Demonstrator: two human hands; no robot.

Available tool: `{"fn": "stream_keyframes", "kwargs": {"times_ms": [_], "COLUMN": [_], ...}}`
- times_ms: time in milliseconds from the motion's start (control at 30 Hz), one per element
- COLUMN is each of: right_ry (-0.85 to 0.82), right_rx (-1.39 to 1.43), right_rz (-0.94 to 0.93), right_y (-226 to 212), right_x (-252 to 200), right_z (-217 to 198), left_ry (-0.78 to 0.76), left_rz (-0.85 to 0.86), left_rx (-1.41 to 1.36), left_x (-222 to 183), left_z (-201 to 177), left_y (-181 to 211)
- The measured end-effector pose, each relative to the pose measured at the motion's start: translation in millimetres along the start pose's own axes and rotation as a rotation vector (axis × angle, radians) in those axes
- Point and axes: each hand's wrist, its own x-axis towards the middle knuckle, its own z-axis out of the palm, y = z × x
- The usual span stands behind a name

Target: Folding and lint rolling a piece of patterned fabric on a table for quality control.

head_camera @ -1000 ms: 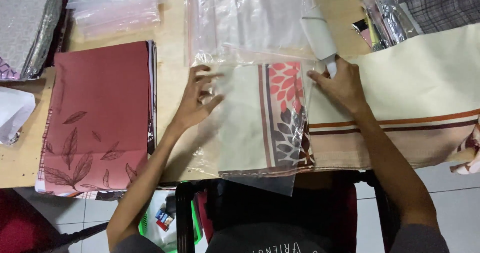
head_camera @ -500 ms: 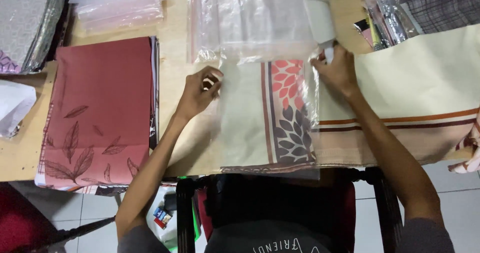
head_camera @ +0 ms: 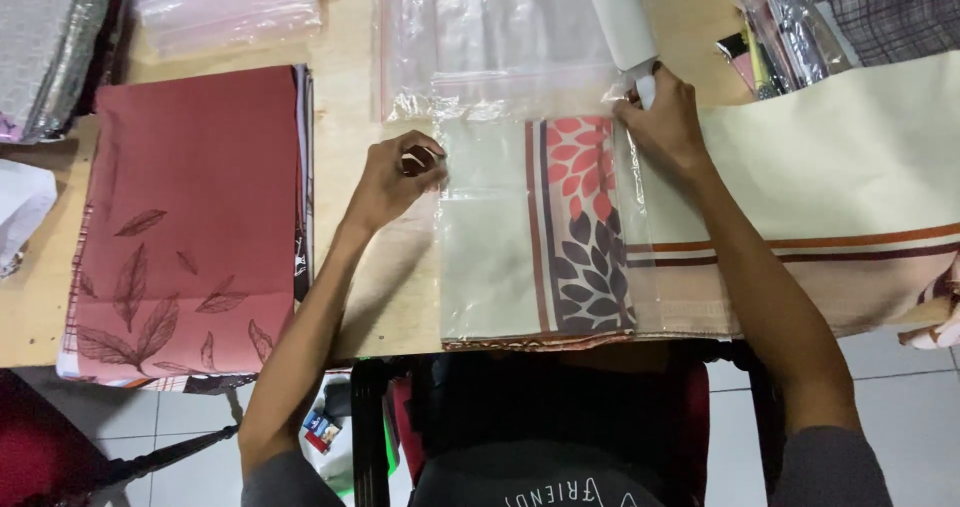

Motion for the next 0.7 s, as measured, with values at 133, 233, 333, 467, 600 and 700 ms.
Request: {"fn": "stream_keyframes", "kwargs": {"times_ms": [133,233,333,467,600,700], "right_ry": [-0.021,-0.054,-0.056,-0.004,-0.023,-0.027], "right_rx": [0.014,0.036,0.028,0.02,0.047,0.074], "right_rz": [-0.02,-0.052,-0.08,-0.143,-0.085,-0.1], "right_y": [-7,-9,-4,8,3,9], "right_x": [-8,-13,-13,-9,-11,-9], "right_z": [-7,-9,-8,-3,-6,-6], "left_ry": [0.004,0.006,0.006,0.027,0.043,0.033], "left_rz": [-0.041,-0.068,-0.065,-0.116,-0.117,-0.13], "left_rx": [0.095,0.152,0.163,0.144,0.148,0.156], "left_x": [-4,-4,-4,-5,-5,-4], "left_z": [0,0,1,2,3,3], "left_y": [11,11,11,13,12,13]}}
